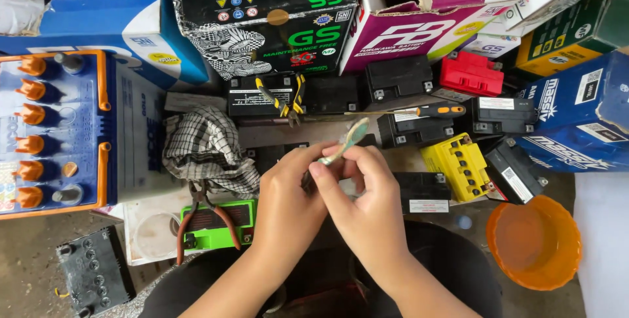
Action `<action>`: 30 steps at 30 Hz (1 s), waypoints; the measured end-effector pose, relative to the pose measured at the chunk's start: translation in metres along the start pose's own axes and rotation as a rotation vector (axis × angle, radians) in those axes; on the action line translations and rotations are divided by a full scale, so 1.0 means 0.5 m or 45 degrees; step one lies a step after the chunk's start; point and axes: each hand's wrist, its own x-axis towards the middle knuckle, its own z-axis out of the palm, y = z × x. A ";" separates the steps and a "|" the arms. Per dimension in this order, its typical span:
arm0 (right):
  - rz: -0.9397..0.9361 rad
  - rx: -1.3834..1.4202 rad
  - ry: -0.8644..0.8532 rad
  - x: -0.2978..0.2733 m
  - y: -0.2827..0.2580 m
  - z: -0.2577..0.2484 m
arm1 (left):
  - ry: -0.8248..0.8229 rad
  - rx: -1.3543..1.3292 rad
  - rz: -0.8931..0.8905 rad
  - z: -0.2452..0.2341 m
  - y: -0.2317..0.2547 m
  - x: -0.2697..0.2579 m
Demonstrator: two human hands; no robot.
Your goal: Maintaining motorcycle batteries by refilling fluid with a syringe and cleaning the casing with a cloth and toothbrush.
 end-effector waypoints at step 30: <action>0.220 -0.454 -0.177 0.119 0.125 -0.104 | -0.156 0.322 -0.257 -0.036 -0.072 0.072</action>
